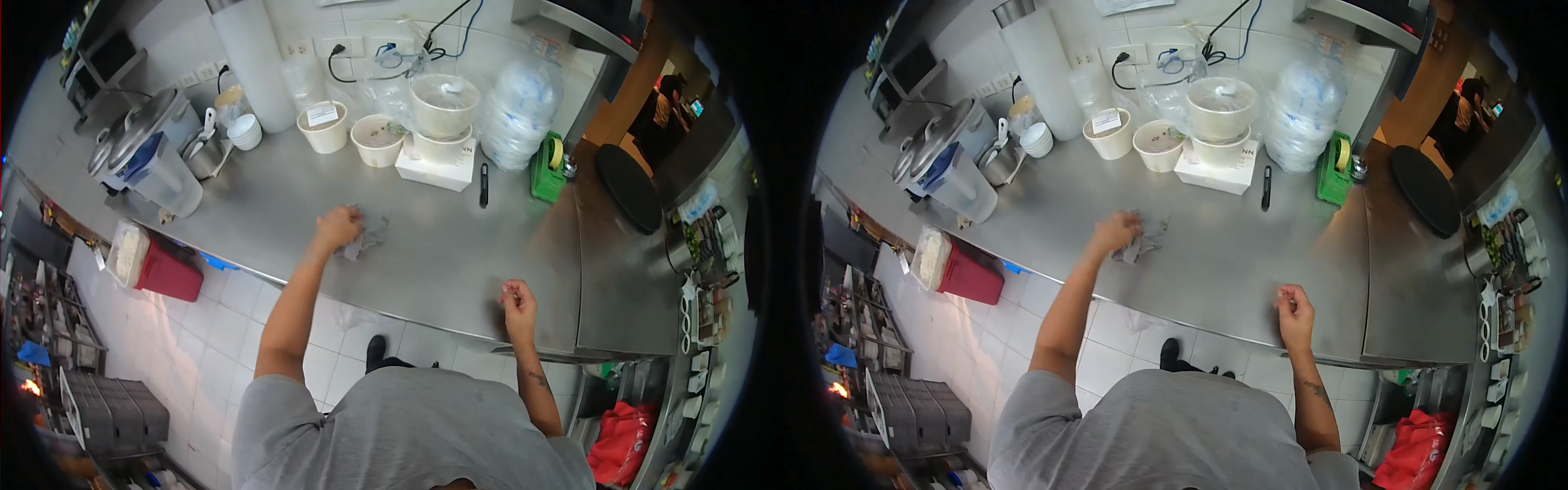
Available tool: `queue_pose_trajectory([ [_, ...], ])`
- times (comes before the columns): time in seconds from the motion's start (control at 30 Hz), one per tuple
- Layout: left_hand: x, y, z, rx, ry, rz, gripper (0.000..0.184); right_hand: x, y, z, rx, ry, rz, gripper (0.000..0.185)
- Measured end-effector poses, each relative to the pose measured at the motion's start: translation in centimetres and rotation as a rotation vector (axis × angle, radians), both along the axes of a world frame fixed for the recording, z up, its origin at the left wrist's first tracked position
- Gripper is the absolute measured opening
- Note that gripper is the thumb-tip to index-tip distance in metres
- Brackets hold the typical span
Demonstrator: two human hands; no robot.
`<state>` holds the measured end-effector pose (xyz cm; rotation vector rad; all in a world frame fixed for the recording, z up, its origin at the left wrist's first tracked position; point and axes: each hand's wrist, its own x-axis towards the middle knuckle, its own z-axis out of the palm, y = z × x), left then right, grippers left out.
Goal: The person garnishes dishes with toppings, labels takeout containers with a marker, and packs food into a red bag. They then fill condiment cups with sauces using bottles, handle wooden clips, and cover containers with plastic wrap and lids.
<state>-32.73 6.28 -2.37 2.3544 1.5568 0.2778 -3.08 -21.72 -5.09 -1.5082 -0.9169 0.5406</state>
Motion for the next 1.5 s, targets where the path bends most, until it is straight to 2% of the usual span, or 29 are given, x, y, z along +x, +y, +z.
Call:
queue_pose_trajectory([
  [0.1, -2.1, 8.5, 1.1, 0.085, -0.322, 0.074, 0.029, -0.5, 1.8, 1.1, -0.048, 0.032, -0.029, 0.01],
  [0.17, -2.2, 12.8, 3.5, 0.094, -0.494, 0.241, 0.029, -1.7, 4.0, 1.5, -0.027, 0.047, -0.037, 0.01],
  [0.27, -3.6, 24.8, -1.7, 0.248, -0.744, 0.512, 0.033, -3.7, 7.5, 1.7, 0.003, 0.037, -0.019, 0.009],
  [0.37, -2.3, 25.0, 3.2, -0.056, -0.853, 0.623, 0.032, -6.8, 11.5, 2.4, -0.017, 0.042, 0.007, 0.009],
  [0.47, -4.5, 34.7, -3.9, 0.073, -0.533, 0.451, 0.028, -9.0, 14.3, 2.7, -0.02, 0.021, 0.044, 0.009],
  [0.53, -4.6, 32.7, -1.0, 0.024, -0.522, 0.527, 0.031, -9.4, 15.5, 3.3, -0.073, -0.034, 0.065, 0.009],
  [0.6, -6.3, 34.9, -2.6, 0.119, -0.461, 0.561, 0.03, -8.9, 16.7, 4.2, -0.053, -0.037, 0.025, 0.01],
  [0.67, -7.9, 34.2, -1.1, 0.082, -0.478, 0.591, 0.028, -7.9, 17.8, 6.4, -0.07, -0.01, -0.026, 0.011],
  [0.77, -8.7, 32.7, 0.0, 0.411, -0.281, 0.656, 0.027, -4.8, 20.8, 10.2, -0.059, 0.084, -0.09, 0.013],
  [0.87, -4.4, 25.0, 6.3, 0.729, -0.245, 0.667, 0.024, -1.3, 25.6, 13.3, 0.06, 0.238, -0.158, 0.02],
  [0.93, -2.2, 25.4, 5.3, 0.436, -0.612, 0.167, 0.022, 0.6, 29.0, 14.9, 0.056, 0.349, -0.204, 0.022],
  [1.0, 2.6, 22.2, 6.4, 0.107, -0.668, -0.234, 0.02, 2.2, 31.3, 15.7, 0.013, 0.492, -0.163, 0.017],
  [1.07, 7.2, 18.0, 8.1, -0.032, -0.716, -0.427, 0.02, 3.6, 32.8, 16.0, -0.03, 0.664, -0.046, 0.011],
  [1.13, 10.7, 15.0, 9.7, 0.031, -0.856, -0.456, 0.02, 4.0, 33.2, 16.5, -0.05, 0.682, -0.034, 0.008],
  [1.23, 12.9, 14.7, 11.6, -0.137, -0.906, -0.386, 0.018, 3.3, 32.5, 16.7, -0.007, 0.722, -0.044, 0.007],
  [1.43, 12.9, 17.9, 8.3, 0.106, -0.328, -0.36, 0.026, 3.1, 26.6, 19.4, 0.194, 0.728, 0.021, 0.006],
  [1.5, 13.3, 18.1, 6.1, 0.332, -0.259, -0.382, 0.029, 3.4, 23.6, 19.3, 0.209, 0.718, -0.002, 0.007],
])
